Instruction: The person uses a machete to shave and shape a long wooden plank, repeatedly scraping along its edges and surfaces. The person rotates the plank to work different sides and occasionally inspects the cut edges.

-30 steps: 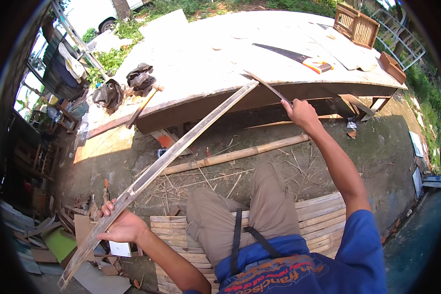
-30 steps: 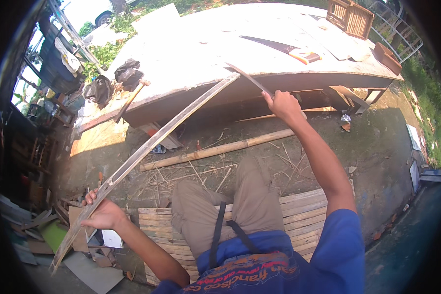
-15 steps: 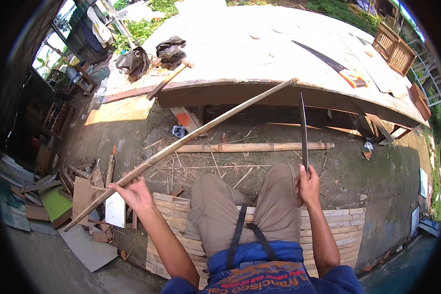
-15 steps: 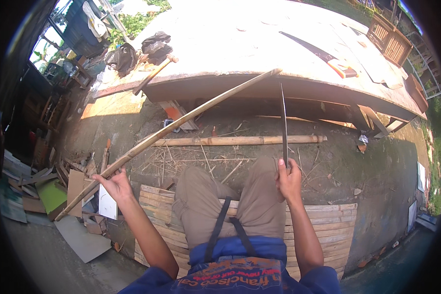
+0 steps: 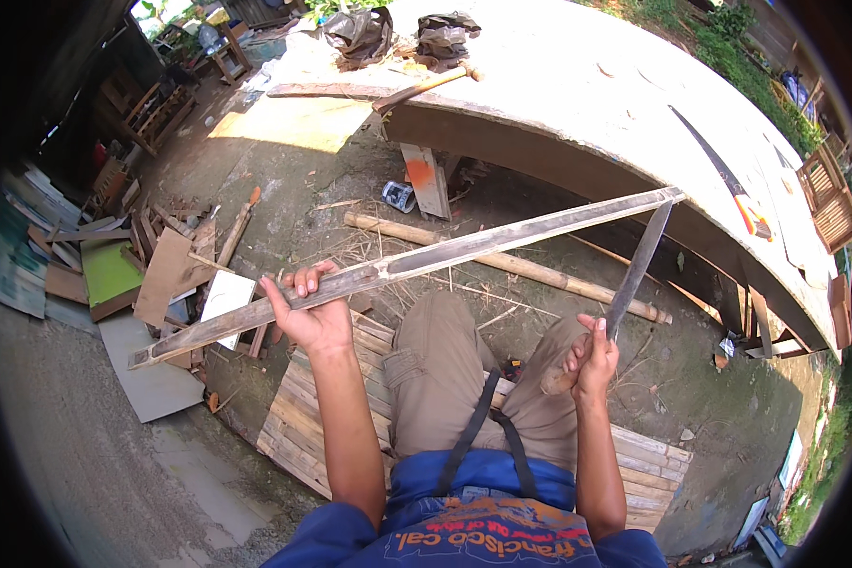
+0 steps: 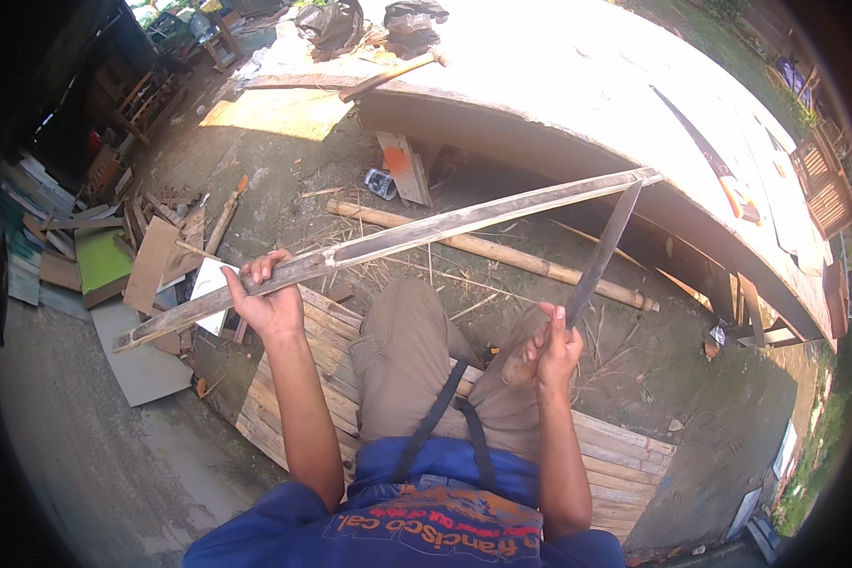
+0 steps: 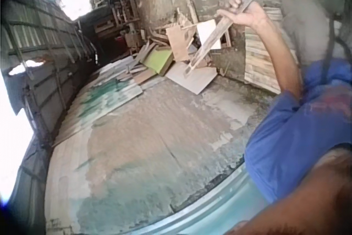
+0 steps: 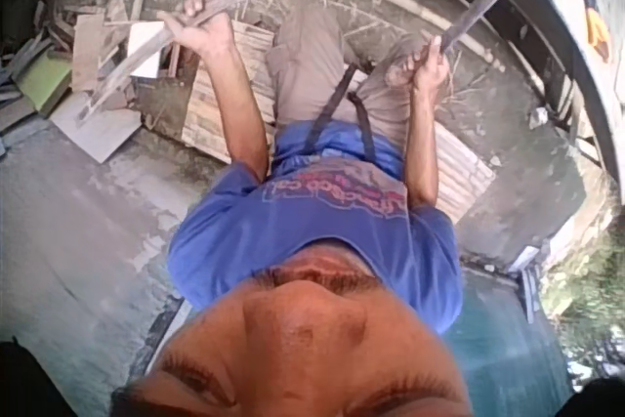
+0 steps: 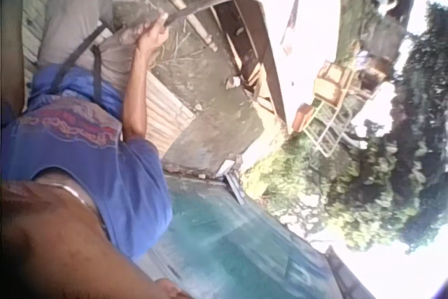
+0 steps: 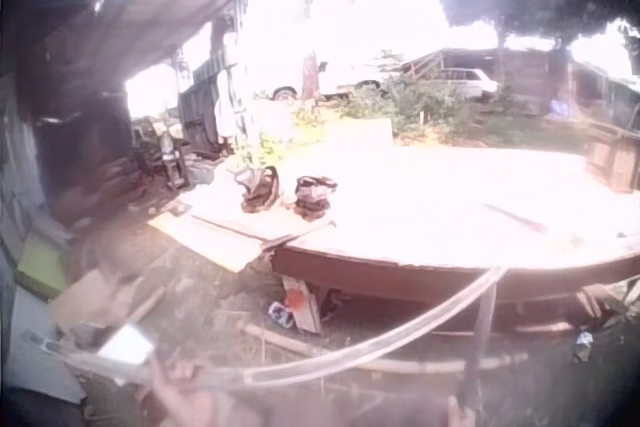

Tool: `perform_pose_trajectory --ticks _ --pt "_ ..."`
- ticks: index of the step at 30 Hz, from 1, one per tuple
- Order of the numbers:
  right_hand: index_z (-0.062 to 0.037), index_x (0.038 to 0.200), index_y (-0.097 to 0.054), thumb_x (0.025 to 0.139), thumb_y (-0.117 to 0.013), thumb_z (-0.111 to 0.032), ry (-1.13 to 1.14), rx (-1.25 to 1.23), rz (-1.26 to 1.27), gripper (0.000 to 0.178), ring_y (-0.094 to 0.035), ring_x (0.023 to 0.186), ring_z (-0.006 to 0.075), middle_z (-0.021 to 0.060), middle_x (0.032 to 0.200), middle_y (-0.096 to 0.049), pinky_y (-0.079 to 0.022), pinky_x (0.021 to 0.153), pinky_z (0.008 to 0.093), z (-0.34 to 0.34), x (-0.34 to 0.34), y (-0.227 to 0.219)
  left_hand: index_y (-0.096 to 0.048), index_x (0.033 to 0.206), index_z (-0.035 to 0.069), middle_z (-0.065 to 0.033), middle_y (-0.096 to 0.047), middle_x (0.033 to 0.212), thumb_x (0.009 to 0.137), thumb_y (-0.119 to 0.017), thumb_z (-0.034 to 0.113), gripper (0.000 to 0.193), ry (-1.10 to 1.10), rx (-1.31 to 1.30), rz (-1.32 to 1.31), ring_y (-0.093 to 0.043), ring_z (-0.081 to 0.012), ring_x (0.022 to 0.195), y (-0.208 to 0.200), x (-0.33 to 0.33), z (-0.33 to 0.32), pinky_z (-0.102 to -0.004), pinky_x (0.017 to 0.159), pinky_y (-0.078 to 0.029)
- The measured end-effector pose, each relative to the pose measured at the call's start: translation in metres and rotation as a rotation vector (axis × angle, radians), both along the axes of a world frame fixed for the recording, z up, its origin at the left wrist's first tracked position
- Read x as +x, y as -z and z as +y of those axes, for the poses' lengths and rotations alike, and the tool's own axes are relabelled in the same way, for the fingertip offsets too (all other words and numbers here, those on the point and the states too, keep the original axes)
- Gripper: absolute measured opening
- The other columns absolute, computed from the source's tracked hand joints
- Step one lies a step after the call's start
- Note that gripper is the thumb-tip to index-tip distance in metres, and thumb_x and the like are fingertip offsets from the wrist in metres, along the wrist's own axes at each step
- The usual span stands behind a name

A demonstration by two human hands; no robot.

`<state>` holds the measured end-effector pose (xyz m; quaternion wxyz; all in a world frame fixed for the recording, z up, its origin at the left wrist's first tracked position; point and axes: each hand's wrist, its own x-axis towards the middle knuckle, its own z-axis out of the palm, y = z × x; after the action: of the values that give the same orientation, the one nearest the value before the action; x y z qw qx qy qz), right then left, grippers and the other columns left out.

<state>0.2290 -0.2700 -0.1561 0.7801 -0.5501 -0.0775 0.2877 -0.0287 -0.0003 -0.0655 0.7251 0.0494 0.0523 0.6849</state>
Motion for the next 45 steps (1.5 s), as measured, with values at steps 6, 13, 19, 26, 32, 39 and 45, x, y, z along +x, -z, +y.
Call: perform_pose_trajectory --ticks 6,13,19,26,32,39,45 --pt "0.0058 0.120 -0.058 0.099 -0.061 -0.049 0.074 0.131 0.052 0.059 -0.045 0.047 0.0112 0.0001 0.064 -0.042 -0.040 0.044 0.0278 0.048 -0.018 -0.017 -0.044 0.075 0.013 -0.0008 -0.037 0.062 0.105 -0.048 0.045 0.044 -0.004 -0.071 0.008 -0.040 -0.0155 0.062 0.007 0.009 -0.025 -0.0371 0.085 -0.040" --pt "0.0021 0.117 -0.056 0.097 -0.065 -0.050 0.111 0.357 0.268 0.056 -0.046 0.050 0.0112 -0.0007 0.065 -0.043 -0.041 0.048 0.0290 0.080 -0.049 -0.057 -0.049 0.078 0.011 -0.0025 -0.048 0.070 0.102 -0.051 0.052 0.047 0.036 -0.006 -0.053 -0.047 -0.0178 0.070 0.027 0.037 -0.066 -0.0395 0.089 -0.040" --pt "-0.0100 0.104 -0.046 0.100 -0.057 -0.053 0.080 0.494 0.332 0.044 -0.046 0.052 0.0143 0.0009 0.065 -0.043 -0.042 0.053 0.0330 0.074 -0.056 -0.066 -0.059 0.077 0.010 -0.0065 -0.061 0.079 0.098 -0.053 0.059 0.054 0.159 0.160 -0.101 -0.058 -0.0227 0.085 0.042 0.041 -0.085 -0.0412 0.095 -0.044" --pt "-0.0096 0.110 -0.045 0.101 -0.051 -0.057 0.216 0.574 0.304 0.049 -0.046 0.057 0.0141 0.0010 0.067 -0.042 -0.044 0.061 0.0342 0.050 -0.037 -0.077 -0.072 0.097 0.013 -0.0001 -0.067 0.092 0.097 -0.056 0.057 0.047 0.363 0.267 0.082 -0.057 -0.0198 0.098 0.038 0.084 -0.057 -0.0448 0.096 -0.044" --pt "-0.0055 0.106 -0.055 0.100 -0.061 -0.045 0.291 0.624 0.209 0.040 -0.049 0.062 0.0152 0.0003 0.067 -0.043 -0.046 0.068 0.0362 0.026 -0.024 -0.070 -0.066 0.087 0.012 0.0047 -0.058 0.072 0.075 -0.078 0.053 0.044 0.555 0.060 -0.268 -0.055 -0.0103 0.076 0.041 0.121 -0.074 -0.0250 0.077 -0.052" --pt "-0.0050 0.108 -0.057 0.098 -0.066 -0.040 0.336 0.554 0.198 0.037 -0.049 0.062 0.0147 -0.0004 0.067 -0.043 -0.046 0.068 0.0352 0.019 -0.022 -0.065 -0.061 0.071 0.010 0.0030 -0.058 0.070 0.064 -0.087 0.052 0.050 0.633 0.164 -0.426 -0.056 -0.0118 0.073 0.055 0.125 -0.085 -0.0260 0.075 -0.053" --pt "-0.0061 0.109 -0.058 0.097 -0.068 -0.038 0.304 0.573 0.330 0.036 -0.050 0.064 0.0142 -0.0010 0.068 -0.043 -0.045 0.067 0.0339 0.027 -0.035 -0.054 -0.061 0.072 0.013 0.0062 -0.056 0.067 0.064 -0.083 0.062 0.054 0.577 0.388 -0.335 -0.052 -0.0084 0.072 0.048 0.101 -0.089 -0.0226 0.069 -0.047"
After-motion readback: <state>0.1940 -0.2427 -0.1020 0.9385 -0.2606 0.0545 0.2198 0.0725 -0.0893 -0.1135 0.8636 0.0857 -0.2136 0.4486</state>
